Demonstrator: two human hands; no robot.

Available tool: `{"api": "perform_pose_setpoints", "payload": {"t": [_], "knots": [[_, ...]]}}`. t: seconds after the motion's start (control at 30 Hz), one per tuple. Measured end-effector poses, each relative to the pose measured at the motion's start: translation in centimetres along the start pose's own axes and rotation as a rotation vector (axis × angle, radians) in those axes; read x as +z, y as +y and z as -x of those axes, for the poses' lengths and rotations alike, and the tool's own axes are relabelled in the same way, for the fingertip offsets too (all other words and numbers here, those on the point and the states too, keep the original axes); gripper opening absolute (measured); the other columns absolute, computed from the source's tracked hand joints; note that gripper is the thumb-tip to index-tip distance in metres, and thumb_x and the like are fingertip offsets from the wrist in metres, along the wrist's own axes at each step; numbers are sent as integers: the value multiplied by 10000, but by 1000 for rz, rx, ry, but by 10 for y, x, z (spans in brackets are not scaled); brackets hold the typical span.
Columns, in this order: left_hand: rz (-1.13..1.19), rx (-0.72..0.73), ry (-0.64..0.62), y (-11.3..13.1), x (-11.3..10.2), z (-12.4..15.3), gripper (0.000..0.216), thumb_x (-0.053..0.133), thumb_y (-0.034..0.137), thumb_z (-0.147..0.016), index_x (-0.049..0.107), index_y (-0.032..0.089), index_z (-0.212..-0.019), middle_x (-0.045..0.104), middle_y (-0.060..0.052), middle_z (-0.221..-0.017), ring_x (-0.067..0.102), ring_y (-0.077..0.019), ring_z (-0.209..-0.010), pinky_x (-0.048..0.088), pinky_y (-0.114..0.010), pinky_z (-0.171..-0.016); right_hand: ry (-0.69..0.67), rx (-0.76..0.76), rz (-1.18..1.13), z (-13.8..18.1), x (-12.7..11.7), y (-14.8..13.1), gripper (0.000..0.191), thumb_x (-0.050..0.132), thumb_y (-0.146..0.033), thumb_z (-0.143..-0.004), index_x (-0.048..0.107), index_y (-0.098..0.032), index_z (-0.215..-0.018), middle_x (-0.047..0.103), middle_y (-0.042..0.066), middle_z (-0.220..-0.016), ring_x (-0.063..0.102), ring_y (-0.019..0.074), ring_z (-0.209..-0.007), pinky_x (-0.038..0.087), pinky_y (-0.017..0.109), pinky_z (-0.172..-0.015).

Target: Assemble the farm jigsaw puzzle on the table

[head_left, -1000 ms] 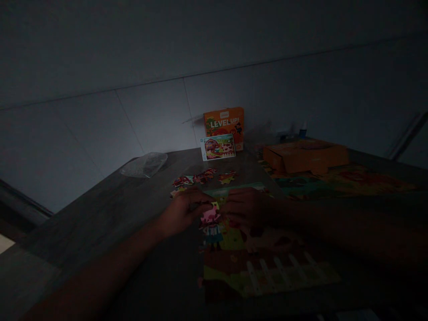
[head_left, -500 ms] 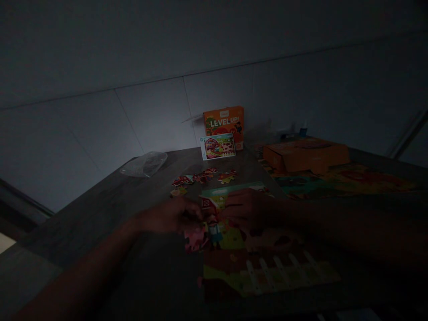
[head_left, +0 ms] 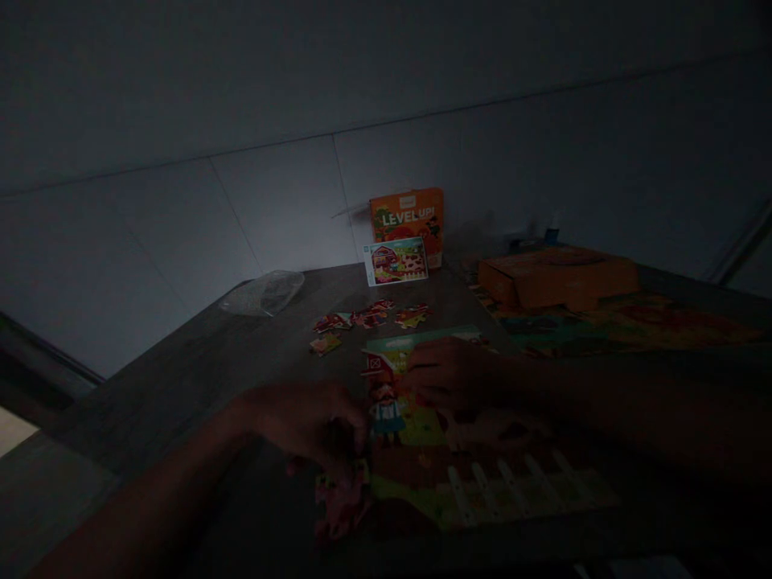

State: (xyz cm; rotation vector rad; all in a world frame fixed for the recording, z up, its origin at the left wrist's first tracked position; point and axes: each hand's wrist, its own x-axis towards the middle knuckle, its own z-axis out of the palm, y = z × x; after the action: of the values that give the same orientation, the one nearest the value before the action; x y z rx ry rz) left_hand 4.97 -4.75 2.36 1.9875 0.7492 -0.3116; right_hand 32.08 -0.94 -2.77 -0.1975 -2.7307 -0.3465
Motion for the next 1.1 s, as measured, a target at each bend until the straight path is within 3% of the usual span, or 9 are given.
{"api": "perform_pose_setpoints", "payload": {"t": [0.2,0.37,0.53,0.83,0.97,1.1], "knots": [[-203,87,139,5,2,-1,329,848,400,-685,649,146,-750,651,15,-673,566,-94,-570,372,-148,-461,25,-6,14,0,0,0,198,434,-138,-947,628,-137,-903,596,59,-830,483,145,-720,362,266,-636],[-284,55,112,8,11,-3,317,866,242,-650,661,168,-880,668,28,-757,577,-92,-612,369,-149,-494,23,7,-8,1,1,0,189,439,-151,-951,628,-140,-951,602,57,-856,487,144,-734,365,267,-634],[-367,48,148,11,16,-5,453,898,290,-588,640,188,-946,661,35,-767,573,-103,-613,349,-159,-471,25,4,-4,1,3,0,182,446,-140,-941,627,-146,-952,600,56,-857,489,145,-746,369,268,-641],[-413,86,133,7,13,-5,369,855,167,-622,661,183,-935,686,27,-784,588,-102,-618,352,-163,-487,36,-11,27,0,1,1,197,436,-143,-949,632,-134,-948,595,60,-834,484,143,-722,360,266,-624],[-441,56,192,8,13,-5,297,871,221,-627,672,171,-842,683,26,-727,574,-101,-577,333,-172,-474,34,-33,39,1,2,2,189,442,-138,-940,630,-134,-918,594,63,-826,482,147,-720,353,268,-618],[-450,41,166,9,12,-3,277,871,285,-648,692,172,-827,702,15,-734,596,-112,-598,338,-177,-479,34,-19,20,1,2,2,194,440,-144,-939,632,-143,-911,595,59,-832,482,146,-719,359,266,-623]]}}
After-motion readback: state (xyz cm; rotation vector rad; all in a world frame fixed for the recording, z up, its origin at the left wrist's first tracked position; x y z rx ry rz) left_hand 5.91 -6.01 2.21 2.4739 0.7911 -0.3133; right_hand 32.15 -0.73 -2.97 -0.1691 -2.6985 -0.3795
